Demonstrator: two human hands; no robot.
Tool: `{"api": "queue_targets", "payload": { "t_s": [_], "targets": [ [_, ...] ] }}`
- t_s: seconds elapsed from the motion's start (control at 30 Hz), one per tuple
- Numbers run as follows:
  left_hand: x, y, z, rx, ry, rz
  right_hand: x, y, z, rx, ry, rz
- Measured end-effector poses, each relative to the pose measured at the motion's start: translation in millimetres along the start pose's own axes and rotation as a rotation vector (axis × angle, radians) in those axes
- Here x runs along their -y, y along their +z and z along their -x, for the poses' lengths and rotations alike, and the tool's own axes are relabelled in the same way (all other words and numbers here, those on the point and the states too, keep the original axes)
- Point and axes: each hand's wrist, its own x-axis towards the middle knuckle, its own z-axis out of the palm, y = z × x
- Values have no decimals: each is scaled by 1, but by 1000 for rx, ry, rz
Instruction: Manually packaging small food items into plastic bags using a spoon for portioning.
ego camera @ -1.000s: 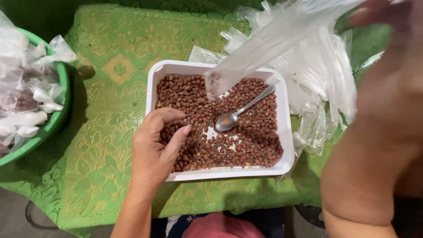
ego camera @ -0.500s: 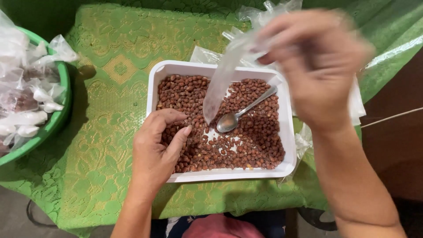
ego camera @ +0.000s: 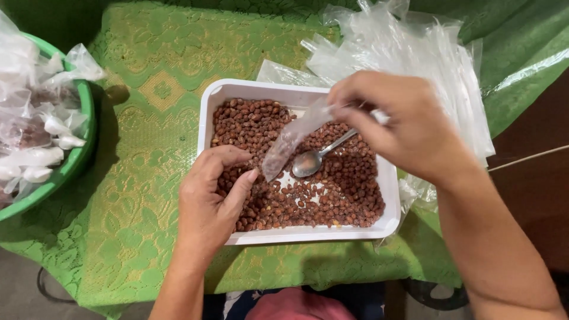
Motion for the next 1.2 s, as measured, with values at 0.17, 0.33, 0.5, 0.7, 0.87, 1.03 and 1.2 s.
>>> {"api": "queue_targets", "payload": {
  "t_s": [0.17,0.33,0.5,0.7,0.87,1.03,1.2],
  "targets": [
    [-1,0,-1,-13,33,-4,28,-17,21,-424,85,-186],
    [0,1,0,-9,14,-17,15,-3,-2,2,-63,29],
    [0,-1,0,-14,43,0,29,-16,-1,-216,-12,-130],
    [1,2,1,-2,33,-15,9,-6,-9,-113,-97,-242],
    [-22,2,-14,70,-73,-29,25,-5,-13,119,-22,9],
    [-66,12,-49,348,13,-1,34,-2,-4,-25,12,-760],
    [-47,38,-65,425,39,68,6,21,34,-391,80,-960]
  ]
}}
